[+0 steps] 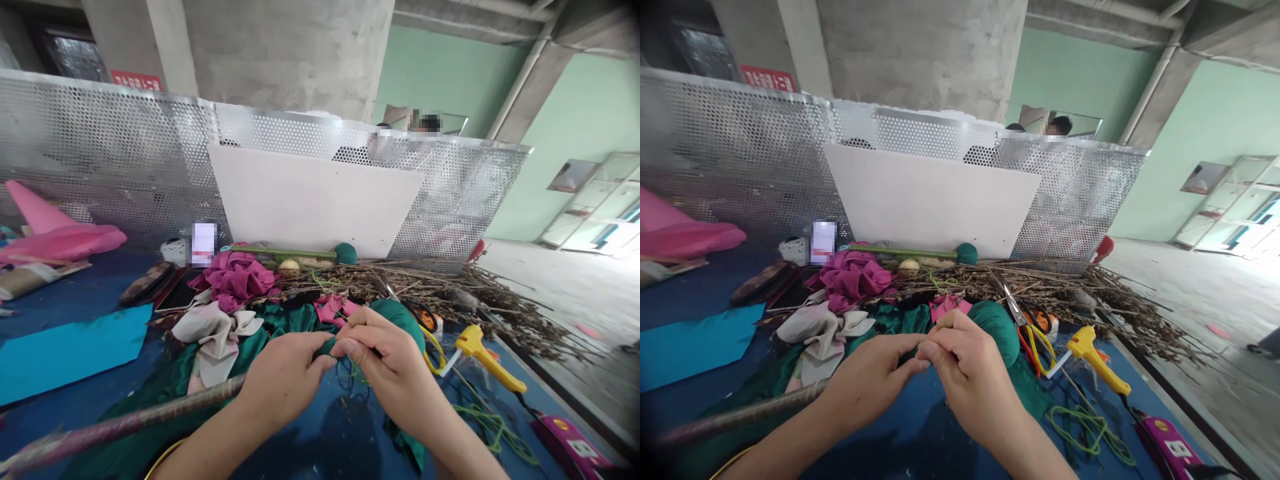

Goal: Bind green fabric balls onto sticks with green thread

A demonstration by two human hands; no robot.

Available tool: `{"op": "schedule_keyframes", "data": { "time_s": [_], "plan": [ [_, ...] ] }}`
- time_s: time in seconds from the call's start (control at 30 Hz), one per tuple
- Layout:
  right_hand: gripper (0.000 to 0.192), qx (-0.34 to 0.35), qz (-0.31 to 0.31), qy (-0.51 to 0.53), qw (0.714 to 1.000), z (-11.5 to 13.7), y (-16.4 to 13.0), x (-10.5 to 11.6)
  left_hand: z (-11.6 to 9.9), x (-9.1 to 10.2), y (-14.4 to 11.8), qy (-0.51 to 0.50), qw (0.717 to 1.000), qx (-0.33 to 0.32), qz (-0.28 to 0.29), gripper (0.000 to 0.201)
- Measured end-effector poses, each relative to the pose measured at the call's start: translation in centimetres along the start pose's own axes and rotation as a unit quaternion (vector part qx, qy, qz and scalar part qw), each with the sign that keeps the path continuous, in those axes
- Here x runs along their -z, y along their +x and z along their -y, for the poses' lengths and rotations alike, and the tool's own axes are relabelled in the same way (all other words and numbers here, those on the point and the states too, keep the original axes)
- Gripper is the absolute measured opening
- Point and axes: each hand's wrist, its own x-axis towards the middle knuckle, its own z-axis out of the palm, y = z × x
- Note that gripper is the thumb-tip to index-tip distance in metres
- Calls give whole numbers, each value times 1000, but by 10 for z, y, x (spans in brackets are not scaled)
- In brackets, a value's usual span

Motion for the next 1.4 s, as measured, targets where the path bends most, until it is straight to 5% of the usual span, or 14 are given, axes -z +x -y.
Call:
{"op": "schedule_keyframes", "data": {
  "time_s": [0.33, 0.6, 0.97, 1.17, 1.4],
  "plan": [
    [26, -49, -42, -29, 998, -10, -1, -4, -1, -8, -2, 68, 998, -8, 8, 26],
    [27, -76, -15, -67, 995, -14, 1, -4, -5, -14, -5, 168, 984, -59, 9, 29],
    [30, -120, -29, -93, 988, -13, 0, -1, 5, -36, -4, 302, 928, -187, -111, 32],
    [28, -130, -24, -98, 986, -15, 1, -2, 2, -34, -5, 347, 904, -226, -108, 44],
    [18, -113, 0, -10, 994, -8, 2, 12, 11, -23, -2, 303, 921, -203, -138, 38]
  ]
}}
